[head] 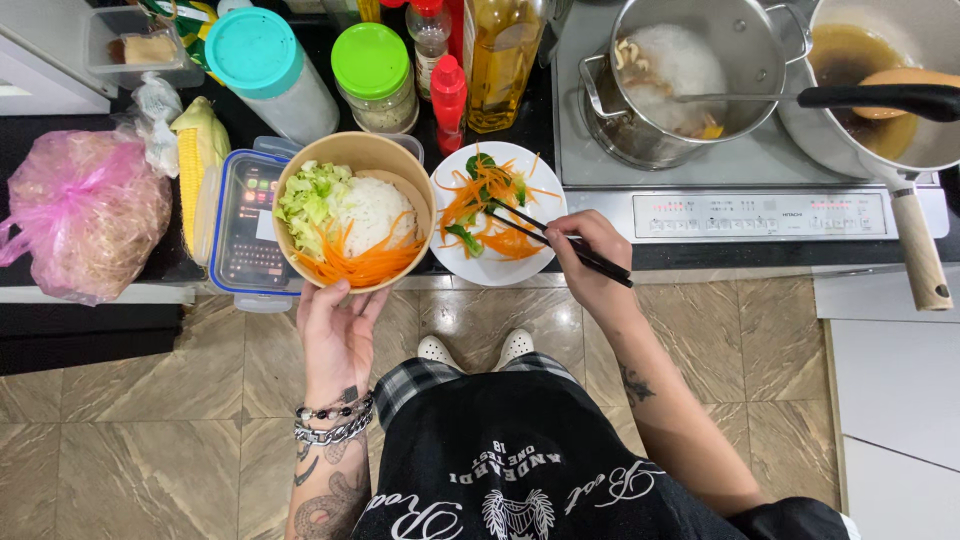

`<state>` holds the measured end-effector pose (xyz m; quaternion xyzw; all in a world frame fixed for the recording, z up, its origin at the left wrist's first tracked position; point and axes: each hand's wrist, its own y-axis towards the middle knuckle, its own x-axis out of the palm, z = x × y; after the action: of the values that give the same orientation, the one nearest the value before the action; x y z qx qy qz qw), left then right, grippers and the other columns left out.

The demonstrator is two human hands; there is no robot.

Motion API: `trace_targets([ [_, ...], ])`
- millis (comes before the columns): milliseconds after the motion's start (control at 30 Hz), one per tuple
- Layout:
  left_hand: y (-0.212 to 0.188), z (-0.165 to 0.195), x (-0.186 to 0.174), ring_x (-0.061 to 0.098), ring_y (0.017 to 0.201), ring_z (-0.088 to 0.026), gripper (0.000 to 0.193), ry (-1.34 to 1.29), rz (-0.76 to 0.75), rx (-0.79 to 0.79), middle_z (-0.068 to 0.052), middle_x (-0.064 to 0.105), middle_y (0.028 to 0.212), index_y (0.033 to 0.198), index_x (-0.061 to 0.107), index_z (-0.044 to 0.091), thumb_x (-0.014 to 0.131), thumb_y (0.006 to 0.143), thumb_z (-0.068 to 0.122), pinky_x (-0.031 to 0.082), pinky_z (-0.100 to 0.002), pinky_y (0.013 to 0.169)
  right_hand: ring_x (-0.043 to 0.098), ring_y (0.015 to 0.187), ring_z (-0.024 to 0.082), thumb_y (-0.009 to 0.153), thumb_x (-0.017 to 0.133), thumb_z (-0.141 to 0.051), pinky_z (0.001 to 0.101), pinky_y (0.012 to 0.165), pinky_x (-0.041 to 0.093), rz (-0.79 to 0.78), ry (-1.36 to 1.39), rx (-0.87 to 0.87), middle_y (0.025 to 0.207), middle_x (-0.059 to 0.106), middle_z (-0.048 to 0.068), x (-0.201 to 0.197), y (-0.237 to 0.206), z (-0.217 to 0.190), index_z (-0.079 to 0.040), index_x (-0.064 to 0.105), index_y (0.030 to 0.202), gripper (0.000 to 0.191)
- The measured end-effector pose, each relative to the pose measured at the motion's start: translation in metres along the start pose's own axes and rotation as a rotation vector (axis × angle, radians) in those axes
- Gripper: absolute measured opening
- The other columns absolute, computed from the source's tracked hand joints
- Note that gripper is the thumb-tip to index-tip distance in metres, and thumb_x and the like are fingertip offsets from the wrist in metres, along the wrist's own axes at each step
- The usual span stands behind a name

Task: The person retrieves a bowl of rice from a cabinet, then adds chopped lettuce, shredded carrots, and green vegetables to the bowl using chopsticks. The person arranges the vegetables on top of the rice in a kitchen setting.

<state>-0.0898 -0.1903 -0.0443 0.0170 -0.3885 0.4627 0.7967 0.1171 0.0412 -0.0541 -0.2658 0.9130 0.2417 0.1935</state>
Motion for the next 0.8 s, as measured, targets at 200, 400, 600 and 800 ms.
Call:
trace_targets([
  [200,-0.002,0.001,0.001,0.057,0.132,-0.037,0.069,0.000,0.015,-0.011,-0.018,0.048,0.147,0.151,0.033,0.002,0.061,0.088,0.011,0.050,-0.053,0.111,0.069,0.077,0.012,0.098,0.073,-0.007,0.0247,0.071,0.054,0.143,-0.037,0.185,0.090,0.077,0.009,-0.003,-0.010,0.005,0.000,0.076,0.098,0.008],
  [400,-0.001,0.000,0.002,0.057,0.130,-0.037,0.069,0.003,0.022,-0.019,-0.018,0.049,0.146,0.150,0.033,0.001,0.061,0.088,0.011,0.050,-0.053,0.111,0.071,0.089,0.012,0.104,0.067,-0.008,0.0247,0.085,0.055,0.215,0.105,0.189,0.097,0.077,0.010,-0.030,-0.016,0.003,0.004,0.072,0.099,0.014],
  [600,0.001,-0.001,0.005,0.058,0.129,-0.037,0.067,-0.003,0.022,-0.020,-0.018,0.050,0.145,0.148,0.035,0.000,0.062,0.087,0.011,0.051,-0.054,0.110,0.073,0.100,0.015,0.108,0.062,-0.010,0.0277,0.094,0.057,0.270,0.235,0.137,0.102,0.076,0.012,-0.050,-0.020,-0.008,0.005,0.067,0.101,0.017],
  [800,0.000,-0.004,0.007,0.058,0.129,-0.036,0.065,-0.006,0.008,-0.025,-0.016,0.050,0.146,0.148,0.037,0.002,0.061,0.088,0.011,0.051,-0.052,0.109,0.073,0.100,0.017,0.108,0.062,-0.010,0.0291,0.095,0.057,0.247,0.184,0.148,0.102,0.075,0.013,-0.039,-0.026,-0.011,0.005,0.067,0.100,0.018],
])
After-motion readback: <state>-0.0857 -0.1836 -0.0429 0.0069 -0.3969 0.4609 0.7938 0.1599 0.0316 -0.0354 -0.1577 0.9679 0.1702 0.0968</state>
